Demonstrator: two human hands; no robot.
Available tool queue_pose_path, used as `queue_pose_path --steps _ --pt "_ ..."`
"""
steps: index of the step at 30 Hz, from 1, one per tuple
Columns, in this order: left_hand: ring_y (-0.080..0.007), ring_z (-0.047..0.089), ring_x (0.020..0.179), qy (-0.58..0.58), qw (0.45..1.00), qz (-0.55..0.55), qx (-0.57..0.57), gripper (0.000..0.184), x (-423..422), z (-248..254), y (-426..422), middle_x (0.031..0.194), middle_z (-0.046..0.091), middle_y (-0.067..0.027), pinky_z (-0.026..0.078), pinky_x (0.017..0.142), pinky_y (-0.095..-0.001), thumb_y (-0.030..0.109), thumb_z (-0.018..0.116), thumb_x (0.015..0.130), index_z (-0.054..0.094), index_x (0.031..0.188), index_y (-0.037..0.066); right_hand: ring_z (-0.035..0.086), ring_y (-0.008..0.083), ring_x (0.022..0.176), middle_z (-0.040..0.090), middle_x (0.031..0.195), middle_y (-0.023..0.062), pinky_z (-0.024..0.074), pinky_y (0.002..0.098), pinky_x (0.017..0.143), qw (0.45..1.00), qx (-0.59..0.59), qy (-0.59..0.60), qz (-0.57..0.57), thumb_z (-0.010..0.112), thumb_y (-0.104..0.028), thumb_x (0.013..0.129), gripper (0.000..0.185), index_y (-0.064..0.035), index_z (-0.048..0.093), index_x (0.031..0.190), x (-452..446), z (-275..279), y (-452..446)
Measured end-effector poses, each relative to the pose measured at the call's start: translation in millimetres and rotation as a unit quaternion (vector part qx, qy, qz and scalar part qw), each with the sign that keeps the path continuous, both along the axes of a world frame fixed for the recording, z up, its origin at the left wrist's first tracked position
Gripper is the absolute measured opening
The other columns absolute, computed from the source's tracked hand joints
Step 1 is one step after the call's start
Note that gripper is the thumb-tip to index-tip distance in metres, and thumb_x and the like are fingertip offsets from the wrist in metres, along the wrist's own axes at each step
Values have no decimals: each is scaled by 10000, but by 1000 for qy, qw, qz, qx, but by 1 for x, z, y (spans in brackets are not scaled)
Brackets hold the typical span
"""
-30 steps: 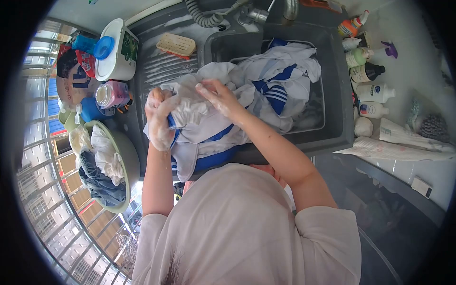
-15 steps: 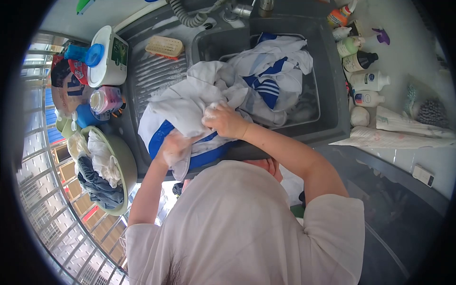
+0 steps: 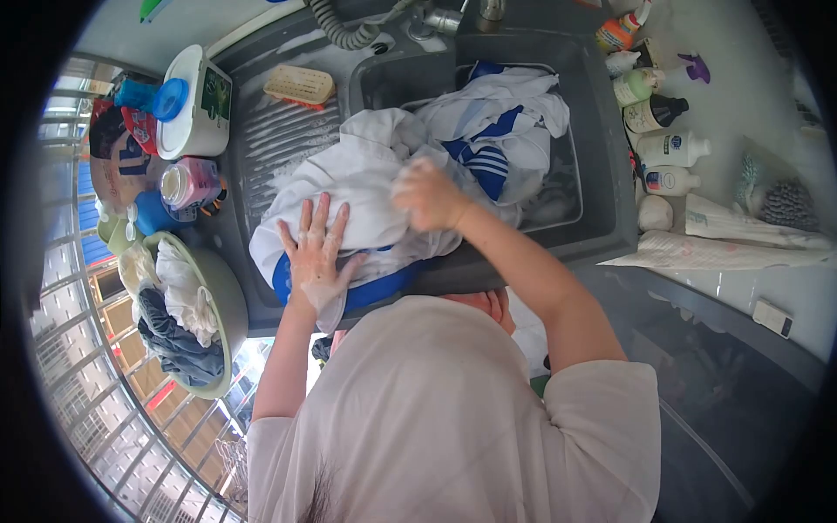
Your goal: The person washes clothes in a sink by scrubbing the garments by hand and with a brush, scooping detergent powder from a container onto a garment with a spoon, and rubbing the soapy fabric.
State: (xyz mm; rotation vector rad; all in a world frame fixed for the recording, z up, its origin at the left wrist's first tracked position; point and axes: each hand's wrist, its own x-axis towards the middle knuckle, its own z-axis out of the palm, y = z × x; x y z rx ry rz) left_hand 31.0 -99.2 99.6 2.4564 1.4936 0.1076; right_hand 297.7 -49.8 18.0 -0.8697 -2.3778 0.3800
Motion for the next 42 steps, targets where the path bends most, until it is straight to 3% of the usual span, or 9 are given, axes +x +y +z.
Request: queue_pose_path --steps 7,9,13,18,25,29,30,35,42 --pt "-343 247 1421 44 997 60 14 799 -23 5 -8 1522 267 -184 100 1077 -699 450 771 703 441 1421 335 516 327 987 551 1027 120 384 378 894 953 -116 129 -249 611 -58 703 208 -95 594 907 26 -1 -20" --pt "-326 390 1308 -31 999 20 14 722 -38 2 -7 1367 436 -152 158 1075 -666 453 767 715 505 1369 296 517 317 1007 553 1020 120 396 374 888 651 -450 497 -355 633 -125 814 202 -83 565 999 2 11 -26" --pt "-279 491 1196 -138 974 150 -96 620 -37 -4 5 1210 513 -111 253 1042 -563 421 740 761 539 1319 241 544 324 977 569 1021 133 416 389 893 927 -73 88 -356 673 -159 824 324 -48 540 1097 -46 48 -26" --pt "-350 154 1433 -17 987 154 44 888 -3 -31 8 1574 166 -146 157 1067 -610 583 749 657 480 1370 127 556 335 953 573 1008 132 461 401 832 942 -49 178 -281 678 -69 739 364 -62 564 1085 -70 47 3" --pt "-424 91 1453 312 923 134 184 653 17 -148 -7 1542 268 -192 -14 1096 -703 380 539 820 467 1410 110 584 173 682 594 713 -24 478 342 546 993 105 46 -36 700 -229 706 103 -190 666 795 -151 28 -32" --pt "-398 273 1399 -18 977 142 155 581 23 -75 8 1345 523 -181 55 1108 -697 356 562 800 570 1293 49 621 171 733 648 763 -26 490 340 547 990 112 -26 -82 625 -259 783 105 -215 700 842 -159 18 38" --pt "-383 274 1398 105 983 116 -96 577 23 -66 15 1378 488 -176 96 1123 -654 410 535 843 583 1274 29 640 179 768 665 792 -17 505 342 578 987 116 -58 -95 617 -253 790 117 -210 701 859 -160 12 61" --pt "-324 258 1417 6 987 138 77 685 -24 -43 2 1474 373 -158 145 1093 -656 514 575 856 495 1374 74 655 229 833 685 854 23 522 372 696 974 141 -165 -65 603 -265 829 154 -178 697 915 -136 8 140" --pt "-349 360 1315 -59 953 277 108 979 -53 -49 -20 1416 375 -187 200 1061 -622 616 696 718 311 1487 148 520 366 1101 542 1199 180 404 456 940 891 48 -80 -444 742 -462 752 447 -61 663 932 -79 18 55"
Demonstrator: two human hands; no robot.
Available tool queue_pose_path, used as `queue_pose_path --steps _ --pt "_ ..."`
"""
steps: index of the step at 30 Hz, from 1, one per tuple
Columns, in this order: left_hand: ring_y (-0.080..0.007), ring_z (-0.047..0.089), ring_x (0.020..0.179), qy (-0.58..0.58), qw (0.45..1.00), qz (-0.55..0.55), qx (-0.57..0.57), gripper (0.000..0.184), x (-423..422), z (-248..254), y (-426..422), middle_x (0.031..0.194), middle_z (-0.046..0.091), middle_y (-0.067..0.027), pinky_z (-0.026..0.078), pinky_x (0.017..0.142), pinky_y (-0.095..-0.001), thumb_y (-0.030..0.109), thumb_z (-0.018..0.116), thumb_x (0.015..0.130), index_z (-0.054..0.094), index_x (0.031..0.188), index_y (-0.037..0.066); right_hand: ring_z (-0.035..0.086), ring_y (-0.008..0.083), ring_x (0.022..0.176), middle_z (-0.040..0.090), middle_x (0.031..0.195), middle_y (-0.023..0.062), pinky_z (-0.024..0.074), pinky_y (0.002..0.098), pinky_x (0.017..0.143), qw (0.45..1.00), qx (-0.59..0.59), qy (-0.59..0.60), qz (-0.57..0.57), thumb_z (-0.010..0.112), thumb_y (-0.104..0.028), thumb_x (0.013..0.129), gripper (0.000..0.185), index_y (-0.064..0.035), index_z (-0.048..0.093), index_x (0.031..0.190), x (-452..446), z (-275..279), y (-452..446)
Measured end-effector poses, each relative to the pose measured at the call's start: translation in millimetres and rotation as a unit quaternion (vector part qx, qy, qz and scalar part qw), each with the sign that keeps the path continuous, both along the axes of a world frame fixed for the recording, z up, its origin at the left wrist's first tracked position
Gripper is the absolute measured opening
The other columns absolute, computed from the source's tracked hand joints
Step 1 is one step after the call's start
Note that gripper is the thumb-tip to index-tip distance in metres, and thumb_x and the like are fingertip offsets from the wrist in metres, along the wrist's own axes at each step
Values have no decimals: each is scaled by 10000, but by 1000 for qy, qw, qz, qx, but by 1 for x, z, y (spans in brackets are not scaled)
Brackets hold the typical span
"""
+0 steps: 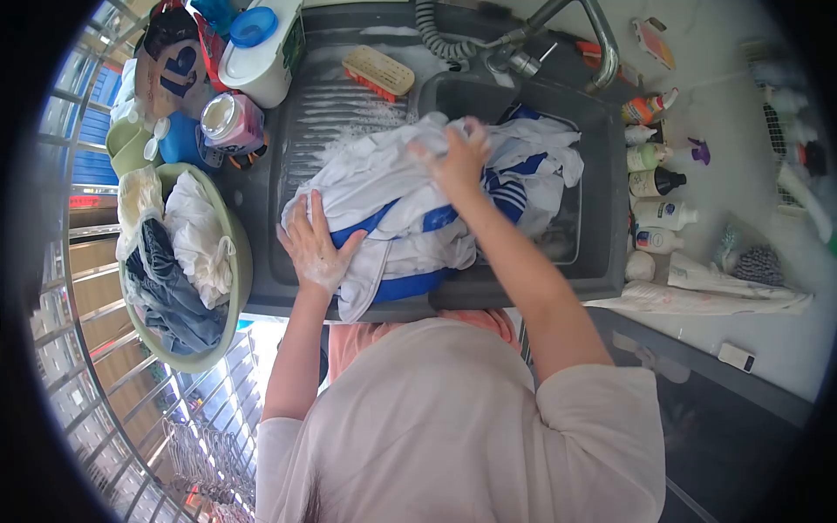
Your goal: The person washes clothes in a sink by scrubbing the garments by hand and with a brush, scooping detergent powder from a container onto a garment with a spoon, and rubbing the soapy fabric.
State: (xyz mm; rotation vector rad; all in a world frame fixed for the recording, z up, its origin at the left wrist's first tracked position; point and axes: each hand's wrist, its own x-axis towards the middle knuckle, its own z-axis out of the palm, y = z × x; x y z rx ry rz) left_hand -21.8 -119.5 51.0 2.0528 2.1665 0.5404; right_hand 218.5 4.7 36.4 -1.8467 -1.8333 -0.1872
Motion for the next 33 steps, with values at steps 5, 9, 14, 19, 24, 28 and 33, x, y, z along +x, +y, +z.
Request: queue_pose_path --steps 5,9,14,19,24,28,33 --pt "-304 477 1107 16 998 -56 5 901 20 10 25 1144 518 -130 282 946 -489 484 748 666 425 1418 109 504 348 1119 546 1172 168 401 437 947 965 23 186 185 822 -298 672 382 -22 651 874 -38 34 -56" --pt "-270 548 1014 -30 991 -87 -99 642 39 -3 55 960 609 -66 305 921 -490 324 736 624 577 1202 94 568 313 1027 611 1054 136 438 416 868 960 39 99 260 815 -252 657 308 -47 649 816 -53 36 -62" --pt "-268 606 857 -40 991 -128 7 284 37 -29 72 836 639 -76 372 847 -450 299 697 649 646 857 113 625 258 820 654 881 46 441 438 819 928 32 111 354 691 -231 656 133 -133 635 726 -75 -18 -25" --pt "-292 624 742 -24 990 -138 -11 299 43 -4 80 769 648 -70 421 769 -434 203 713 631 635 907 118 648 259 833 668 810 62 475 410 783 964 -48 26 260 685 -264 615 191 -124 662 743 -78 -12 71" --pt "-317 605 764 -75 985 -145 60 387 0 14 63 759 615 -102 432 759 -420 43 653 578 613 959 97 615 299 739 625 747 110 478 394 682 941 34 173 289 695 -188 678 160 -63 603 721 -46 5 58" --pt "-316 589 827 -94 987 -69 106 507 -23 41 44 885 612 -127 432 773 -430 -3 612 535 625 1035 80 565 266 804 591 853 115 443 345 745 904 7 352 241 689 -123 777 171 3 578 743 4 73 22" --pt "-313 546 943 -5 971 -156 181 593 -19 57 27 1099 568 -139 411 845 -397 -44 581 533 683 1089 136 517 349 1087 565 1183 174 392 434 929 936 -22 263 232 757 -326 771 348 -7 621 797 46 30 -7"
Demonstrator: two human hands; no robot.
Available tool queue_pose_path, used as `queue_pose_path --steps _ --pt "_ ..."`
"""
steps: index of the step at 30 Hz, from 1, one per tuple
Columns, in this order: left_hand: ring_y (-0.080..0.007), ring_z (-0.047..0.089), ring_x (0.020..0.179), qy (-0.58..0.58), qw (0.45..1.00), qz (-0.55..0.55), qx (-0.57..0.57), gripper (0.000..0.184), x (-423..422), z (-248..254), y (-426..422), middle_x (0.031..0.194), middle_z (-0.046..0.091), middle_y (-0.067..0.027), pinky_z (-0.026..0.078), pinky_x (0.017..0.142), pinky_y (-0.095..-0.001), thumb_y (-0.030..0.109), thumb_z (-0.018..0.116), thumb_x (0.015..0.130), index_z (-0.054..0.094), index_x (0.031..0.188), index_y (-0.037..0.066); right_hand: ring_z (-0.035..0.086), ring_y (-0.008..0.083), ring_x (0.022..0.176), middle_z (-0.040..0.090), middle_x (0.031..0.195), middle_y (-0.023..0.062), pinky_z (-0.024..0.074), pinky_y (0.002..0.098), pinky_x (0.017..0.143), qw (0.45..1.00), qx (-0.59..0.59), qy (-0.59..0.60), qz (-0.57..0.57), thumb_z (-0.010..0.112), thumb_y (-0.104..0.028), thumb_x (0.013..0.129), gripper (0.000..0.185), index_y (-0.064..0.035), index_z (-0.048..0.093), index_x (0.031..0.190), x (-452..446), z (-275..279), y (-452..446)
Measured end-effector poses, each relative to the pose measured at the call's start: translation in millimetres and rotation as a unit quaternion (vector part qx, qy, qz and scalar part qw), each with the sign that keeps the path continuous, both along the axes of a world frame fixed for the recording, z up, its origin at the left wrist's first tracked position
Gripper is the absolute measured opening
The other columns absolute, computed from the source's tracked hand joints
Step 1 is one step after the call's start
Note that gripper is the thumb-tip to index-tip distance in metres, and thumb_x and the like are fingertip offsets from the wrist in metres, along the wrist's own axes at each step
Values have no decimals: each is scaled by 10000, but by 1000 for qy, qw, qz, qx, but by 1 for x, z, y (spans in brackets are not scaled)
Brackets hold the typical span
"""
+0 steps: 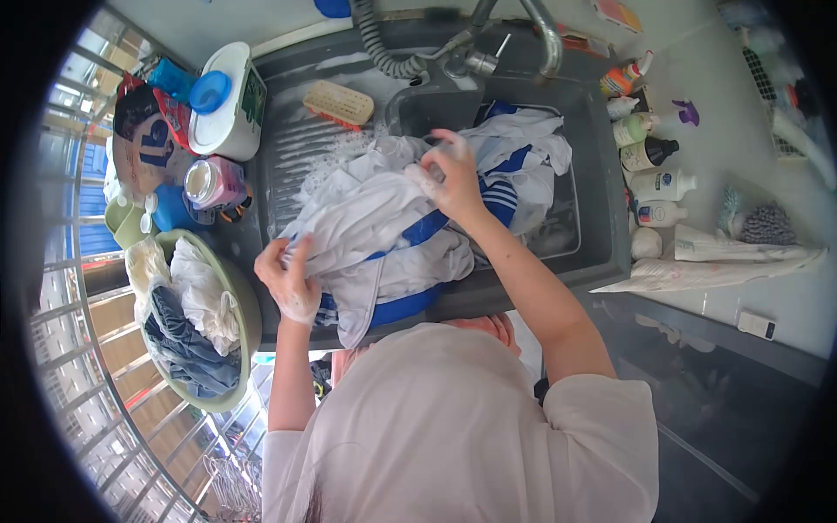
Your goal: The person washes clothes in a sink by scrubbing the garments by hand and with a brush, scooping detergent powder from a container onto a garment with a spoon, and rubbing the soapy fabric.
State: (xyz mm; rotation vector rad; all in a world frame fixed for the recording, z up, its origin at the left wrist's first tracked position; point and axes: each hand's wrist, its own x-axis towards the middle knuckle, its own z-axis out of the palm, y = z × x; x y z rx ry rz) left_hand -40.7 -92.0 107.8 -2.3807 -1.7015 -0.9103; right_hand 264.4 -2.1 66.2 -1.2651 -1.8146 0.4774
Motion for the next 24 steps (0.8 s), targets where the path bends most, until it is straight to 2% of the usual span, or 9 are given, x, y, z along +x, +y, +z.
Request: queue_pose_path --steps 3,6,9,12,14,15,17,20,24 --pt "-288 569 945 13 994 -84 -73 496 -13 -14 -15 1011 592 -103 405 868 -384 -58 571 568 698 1001 148 520 384 1171 578 1202 233 387 462 988 941 -180 -50 -283 751 -486 745 544 -57 613 1048 11 -66 -10" --pt "-284 581 924 -11 985 -101 -137 406 -29 -20 -33 947 603 -78 436 838 -409 -61 575 612 674 955 132 588 356 1064 618 1127 224 459 403 896 900 -412 -1 -143 711 -471 793 474 -89 620 1059 21 -44 -9" --pt "-347 560 829 -102 983 -27 -153 522 -40 -33 -44 900 580 -116 471 731 -445 -111 546 610 647 1057 140 622 343 965 645 1056 201 492 364 811 955 -256 -79 -123 663 -462 831 433 -110 626 1082 25 -18 3" --pt "-326 563 792 -26 985 -18 -171 589 -40 -27 -48 829 538 -111 478 691 -432 -113 537 608 649 1122 154 612 291 871 649 948 134 474 348 828 996 -91 4 -5 676 -464 812 461 -156 616 1150 -2 25 39" --pt "-327 559 770 -26 983 -5 -179 622 -35 -21 -48 818 521 -110 475 681 -421 -112 543 606 644 1157 157 602 301 981 637 1044 136 445 393 922 926 -324 -194 -9 672 -497 796 551 -141 594 1210 -45 101 55" --pt "-327 556 747 -27 982 5 -187 655 -32 -17 -47 808 504 -109 472 670 -411 -112 549 603 639 1192 159 602 301 981 637 1044 136 445 393 922 927 -322 -194 -5 672 -497 796 551 -141 594 1210 -58 94 63" --pt "-325 555 737 -24 979 13 -202 682 -22 -7 -44 800 496 -105 475 664 -411 -97 557 601 633 1219 182 542 325 1142 588 1206 155 373 457 1020 877 -24 -476 -59 648 -554 795 674 -99 540 1280 -80 62 93" --pt "-296 576 727 -13 970 13 -244 693 -17 0 -44 859 513 -102 494 646 -396 -27 591 611 627 1263 207 484 335 1215 551 1241 168 323 490 1048 881 34 -463 -93 686 -514 786 730 -66 481 1324 -122 13 142" --pt "-263 617 745 -62 967 -18 -246 501 -8 4 -46 1121 563 -107 535 654 -368 117 675 715 658 1211 186 521 328 1166 554 1184 181 372 478 1001 925 -158 -341 -49 728 -445 772 771 -64 422 1368 -138 -6 166"
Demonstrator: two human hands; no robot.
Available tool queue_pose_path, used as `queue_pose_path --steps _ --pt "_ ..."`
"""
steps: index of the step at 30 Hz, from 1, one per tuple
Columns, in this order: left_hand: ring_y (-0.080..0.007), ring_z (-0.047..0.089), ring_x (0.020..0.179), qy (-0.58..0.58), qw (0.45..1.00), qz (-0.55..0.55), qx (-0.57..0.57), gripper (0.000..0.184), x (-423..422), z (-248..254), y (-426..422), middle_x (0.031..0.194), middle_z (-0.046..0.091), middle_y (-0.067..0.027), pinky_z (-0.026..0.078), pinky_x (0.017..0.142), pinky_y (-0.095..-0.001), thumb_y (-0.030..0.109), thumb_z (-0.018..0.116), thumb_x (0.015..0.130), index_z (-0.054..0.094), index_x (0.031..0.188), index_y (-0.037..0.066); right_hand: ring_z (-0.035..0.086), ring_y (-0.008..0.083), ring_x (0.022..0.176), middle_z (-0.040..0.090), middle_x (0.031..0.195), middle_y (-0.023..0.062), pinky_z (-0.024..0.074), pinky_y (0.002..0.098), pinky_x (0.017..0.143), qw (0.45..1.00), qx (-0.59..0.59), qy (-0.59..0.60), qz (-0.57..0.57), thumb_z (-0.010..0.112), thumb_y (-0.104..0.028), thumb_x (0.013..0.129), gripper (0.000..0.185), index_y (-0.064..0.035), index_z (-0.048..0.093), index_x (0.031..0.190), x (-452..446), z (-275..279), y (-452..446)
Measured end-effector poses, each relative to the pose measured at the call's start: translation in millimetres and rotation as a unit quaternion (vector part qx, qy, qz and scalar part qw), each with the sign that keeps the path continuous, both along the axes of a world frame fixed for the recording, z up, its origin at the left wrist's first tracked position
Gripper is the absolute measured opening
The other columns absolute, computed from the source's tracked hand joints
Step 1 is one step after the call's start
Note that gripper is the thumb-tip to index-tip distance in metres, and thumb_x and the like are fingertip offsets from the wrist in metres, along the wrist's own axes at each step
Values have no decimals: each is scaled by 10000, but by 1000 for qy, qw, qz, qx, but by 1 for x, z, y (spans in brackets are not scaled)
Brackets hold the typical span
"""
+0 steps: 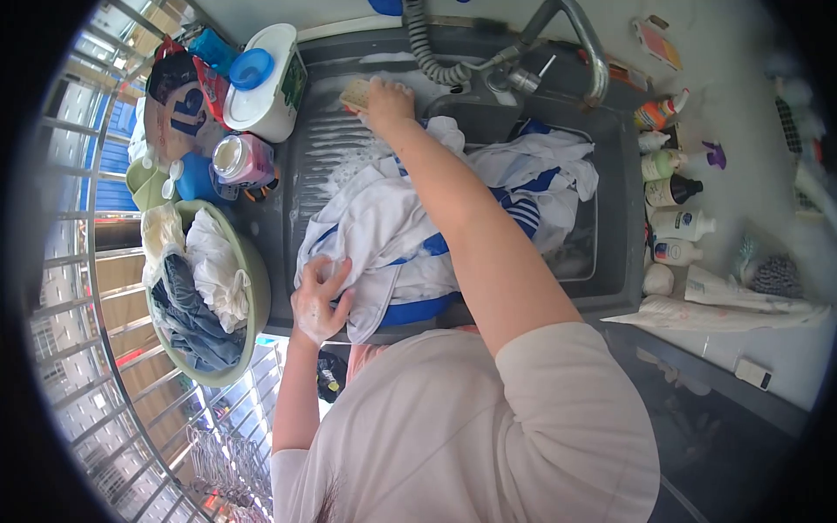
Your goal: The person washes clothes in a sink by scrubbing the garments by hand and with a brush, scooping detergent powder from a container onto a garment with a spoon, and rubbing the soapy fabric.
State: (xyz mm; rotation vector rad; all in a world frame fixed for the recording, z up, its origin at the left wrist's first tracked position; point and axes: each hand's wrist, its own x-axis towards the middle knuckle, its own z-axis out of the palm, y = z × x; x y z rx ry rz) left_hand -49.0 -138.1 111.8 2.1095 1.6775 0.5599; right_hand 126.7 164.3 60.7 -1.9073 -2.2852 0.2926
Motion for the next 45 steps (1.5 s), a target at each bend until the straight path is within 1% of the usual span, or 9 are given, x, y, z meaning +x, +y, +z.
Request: queue_pose_path --steps 3,7,11,14,15,17,24,29,45 --pt "-254 623 685 -13 999 34 7 391 0 -15 5 1212 572 -95 536 644 -345 222 701 821 649 1204 159 553 330 1088 546 1157 169 398 470 966 999 31 -5 37 745 -337 781 739 -132 401 1401 5 -5 -2" --pt "-267 626 687 -117 990 74 22 431 3 -27 25 1142 605 -99 533 643 -361 200 700 823 608 1241 141 580 325 951 541 999 146 463 489 793 964 136 218 69 688 -358 824 615 -315 450 1389 3 89 -105" --pt "-385 641 702 -33 993 113 -27 299 12 -39 36 789 658 -190 494 595 -466 340 693 818 579 920 82 580 289 875 560 997 98 469 510 770 967 109 141 184 641 -397 832 474 -303 583 1292 13 47 -228" --pt "-399 625 636 29 990 124 -53 308 16 -52 27 692 637 -189 483 563 -478 363 691 820 585 879 80 580 267 867 595 1041 58 472 483 762 931 311 1 193 606 -336 860 402 -316 599 1262 37 2 -176" --pt "-409 612 599 26 989 140 -39 323 18 -53 24 617 610 -182 471 541 -490 382 697 812 587 828 80 578 263 865 607 1097 36 479 473 779 967 226 -23 118 595 -299 865 384 -322 605 1248 39 4 -144" --pt "-408 619 619 20 987 160 -26 366 20 -53 17 632 617 -182 475 553 -487 407 721 783 579 825 73 577 260 863 618 1152 15 486 463 796 989 139 -45 38 583 -263 870 371 -328 611 1235 31 -1 -117" --pt "-393 646 720 -47 966 245 -68 544 10 -52 10 777 661 -181 499 613 -462 476 831 628 566 855 58 663 232 810 677 1130 0 555 392 660 918 251 169 256 603 -243 869 313 -271 645 1178 -13 9 -243" --pt "-388 643 719 3 969 221 -110 612 5 -43 6 762 655 -161 497 610 -454 512 845 584 543 879 68 614 241 611 603 687 91 511 382 555 986 138 -86 35 604 -226 878 182 -200 704 1028 28 -16 -150" --pt "-388 632 711 14 983 159 -89 498 10 -47 -3 782 629 -155 487 591 -471 471 792 668 524 802 73 662 257 682 677 866 82 542 378 638 988 126 4 90 691 -273 754 340 -249 705 1092 26 14 -169"
